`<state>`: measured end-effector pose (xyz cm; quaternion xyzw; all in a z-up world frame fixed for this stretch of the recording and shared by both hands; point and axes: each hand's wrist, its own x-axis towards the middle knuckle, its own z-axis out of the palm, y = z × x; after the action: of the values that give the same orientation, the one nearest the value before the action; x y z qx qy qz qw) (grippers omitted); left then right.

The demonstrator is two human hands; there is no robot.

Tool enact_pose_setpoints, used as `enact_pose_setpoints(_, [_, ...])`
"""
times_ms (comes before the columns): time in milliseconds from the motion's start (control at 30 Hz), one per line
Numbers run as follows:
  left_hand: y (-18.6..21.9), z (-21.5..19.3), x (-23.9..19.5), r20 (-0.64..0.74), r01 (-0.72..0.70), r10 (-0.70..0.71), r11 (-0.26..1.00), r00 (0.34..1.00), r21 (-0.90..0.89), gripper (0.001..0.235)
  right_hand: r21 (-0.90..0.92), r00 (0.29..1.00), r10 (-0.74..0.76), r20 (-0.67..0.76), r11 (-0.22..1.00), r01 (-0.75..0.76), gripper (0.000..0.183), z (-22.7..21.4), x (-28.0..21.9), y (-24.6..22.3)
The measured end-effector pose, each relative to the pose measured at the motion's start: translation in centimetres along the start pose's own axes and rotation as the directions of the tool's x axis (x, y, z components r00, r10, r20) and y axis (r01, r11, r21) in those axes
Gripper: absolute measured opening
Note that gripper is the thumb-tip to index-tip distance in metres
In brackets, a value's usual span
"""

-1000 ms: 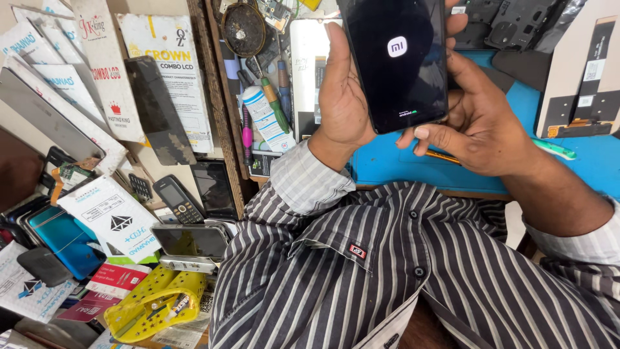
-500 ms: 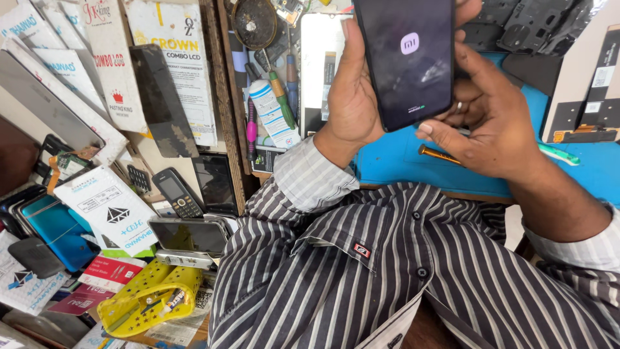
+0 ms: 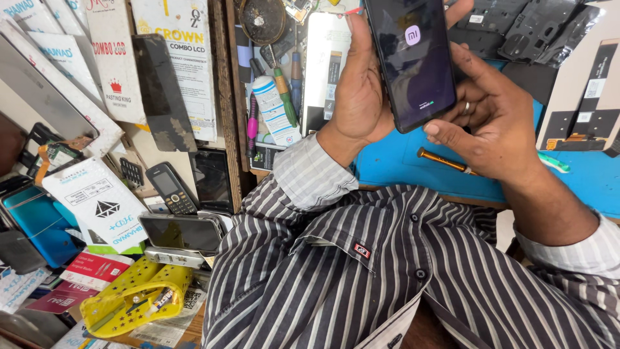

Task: The person disassembles a smartphone, removes the back cover and battery, and uses a screwdriver and a plastic tool to detach and reattach internal components. They then reassemble the phone and power it on to verify functionality.

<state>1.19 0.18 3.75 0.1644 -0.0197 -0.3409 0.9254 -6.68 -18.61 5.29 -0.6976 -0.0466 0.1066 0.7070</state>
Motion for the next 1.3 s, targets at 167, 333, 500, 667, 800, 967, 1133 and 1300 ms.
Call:
enact_pose_setpoints(167, [-0.1,-0.3,0.2,0.039,0.011,-0.01,0.999,0.999,-0.033,0.08,-0.045,0.999,0.031,-0.017,0.998,-0.032,0.084,0.1,-0.2,0.1])
enact_pose_setpoints(333, [0.4,1.2,-0.2,0.046,0.03,-0.021,0.98,0.999,-0.197,0.082,-0.124,0.996,-0.032,-0.077,0.992,0.022,0.082,0.7,-0.4,-0.1])
enact_pose_setpoints(500, [1.4,1.5,-0.1,0.144,0.046,-0.03,0.993,0.989,-0.112,0.085,-0.197,0.996,-0.079,-0.03,0.978,0.072,0.091,0.4,-0.4,-0.3])
enact_pose_setpoints(667, [1.3,1.6,-0.5,0.13,0.025,-0.018,0.998,0.991,-0.056,0.088,-0.277,0.995,-0.031,-0.09,0.961,0.004,0.083,0.5,-0.2,-0.2])
enact_pose_setpoints(800, [1.2,1.7,-0.7,0.163,0.021,-0.005,0.995,0.987,-0.096,0.081,-0.305,0.992,-0.109,-0.061,0.949,0.086,0.08,0.6,-0.2,-0.6])
enact_pose_setpoints(967, [1.3,1.7,-0.6,0.152,0.03,-0.019,0.997,0.988,-0.073,0.083,-0.346,0.993,-0.101,-0.063,0.935,0.074,0.077,0.6,0.1,-1.0])
enact_pose_setpoints(1133, [1.5,1.7,-0.6,0.144,0.042,-0.034,0.998,0.989,-0.052,0.084,-0.367,0.993,-0.106,-0.058,0.927,0.078,0.08,0.7,0.3,-1.1])
enact_pose_setpoints(1300, [1.5,1.7,-0.6,0.145,0.032,-0.028,0.999,0.989,-0.028,0.084,-0.38,0.987,-0.156,-0.037,0.916,0.13,0.084,0.5,0.1,-0.6])
